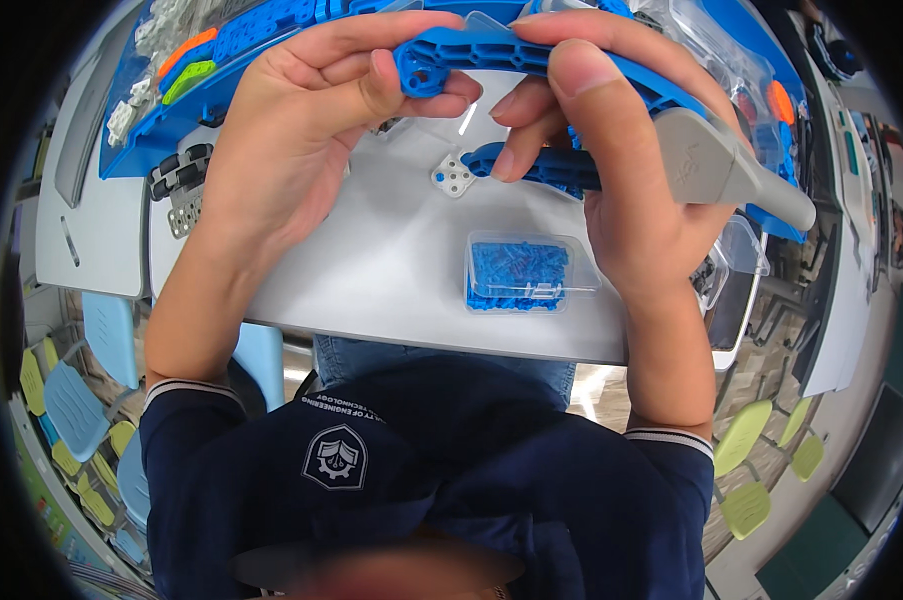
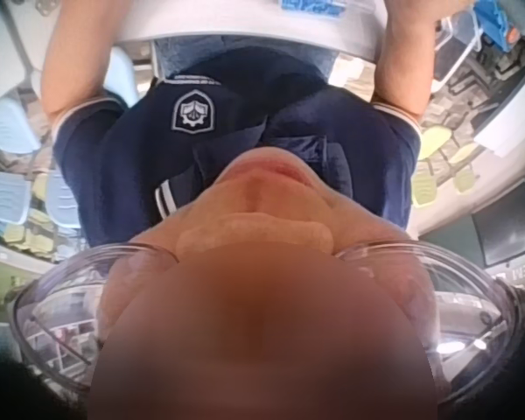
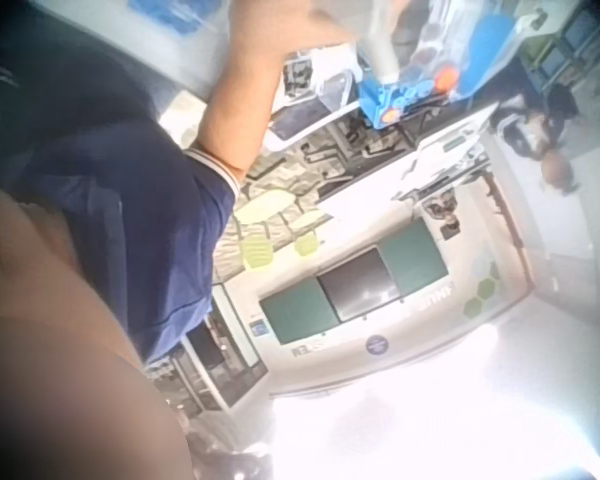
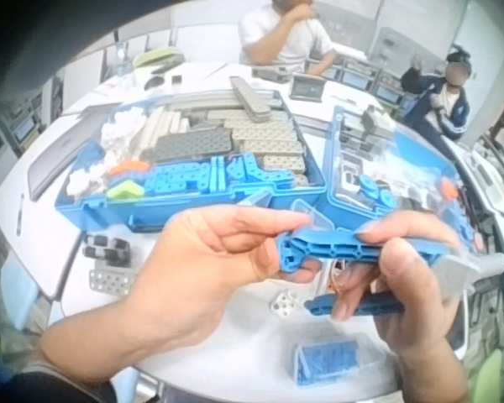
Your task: The person assembles a modular educational kit using various plastic components. They connect blue and green pieces, attach a gray motor-like unit, and integrate a perforated beam with wheels. The person handles multiple small parts from organized trays and secures them into a larger structure.
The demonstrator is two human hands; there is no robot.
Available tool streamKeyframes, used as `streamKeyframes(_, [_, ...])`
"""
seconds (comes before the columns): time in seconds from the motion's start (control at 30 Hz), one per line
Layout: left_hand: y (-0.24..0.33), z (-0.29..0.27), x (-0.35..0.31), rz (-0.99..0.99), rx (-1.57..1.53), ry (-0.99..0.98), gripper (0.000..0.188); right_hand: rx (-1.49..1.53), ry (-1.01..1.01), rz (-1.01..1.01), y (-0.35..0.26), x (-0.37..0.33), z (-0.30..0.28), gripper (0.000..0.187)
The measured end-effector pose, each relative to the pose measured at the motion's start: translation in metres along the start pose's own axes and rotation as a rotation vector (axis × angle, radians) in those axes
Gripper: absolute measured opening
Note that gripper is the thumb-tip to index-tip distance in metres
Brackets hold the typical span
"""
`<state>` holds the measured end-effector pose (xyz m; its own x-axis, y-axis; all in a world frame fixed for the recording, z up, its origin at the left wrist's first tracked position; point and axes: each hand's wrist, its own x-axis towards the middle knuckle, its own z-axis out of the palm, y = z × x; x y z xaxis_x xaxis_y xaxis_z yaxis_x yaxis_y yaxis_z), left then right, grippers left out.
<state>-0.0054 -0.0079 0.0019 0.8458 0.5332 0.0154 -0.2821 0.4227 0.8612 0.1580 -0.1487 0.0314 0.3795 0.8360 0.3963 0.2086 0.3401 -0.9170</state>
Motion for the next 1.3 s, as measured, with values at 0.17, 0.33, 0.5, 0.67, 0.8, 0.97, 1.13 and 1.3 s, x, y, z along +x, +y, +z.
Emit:
streamKeyframes(0.17, [0.0,-0.005,0.003,0.126,0.166,-0.002,0.034,-0.029,-0.026,-0.026,0.002,0.005,0.002,0.034])
streamKeyframes(0.33, [0.001,-0.006,0.003,0.142,0.181,-0.024,0.035,-0.058,0.007,-0.03,-0.002,0.003,0.006,0.033])
streamKeyframes(0.5, [0.003,-0.006,0.003,0.142,0.202,-0.015,0.036,-0.108,0.008,-0.023,-0.007,0.006,0.013,0.032])
streamKeyframes(0.67, [0.003,0.001,0.002,0.114,0.142,-0.002,0.035,-0.169,0.019,0.072,-0.013,0.008,0.018,0.032])
streamKeyframes(0.8, [0.004,0.004,0.002,0.124,0.153,-0.006,0.035,-0.132,0.016,0.082,-0.014,0.01,0.018,0.031])
streamKeyframes(0.97, [0.004,0.005,0.003,0.136,0.181,0.003,0.035,-0.1,0.032,0.087,-0.014,0.009,0.017,0.029])
streamKeyframes(1.13, [0.004,0.002,0.007,0.263,0.246,-0.09,0.041,-0.017,0.057,-0.016,-0.018,0.008,0.002,0.037])
streamKeyframes(1.3, [0.003,-0.01,0.011,0.284,0.278,-0.1,0.045,0.227,-0.048,0.003,-0.02,0.012,-0.025,0.048])
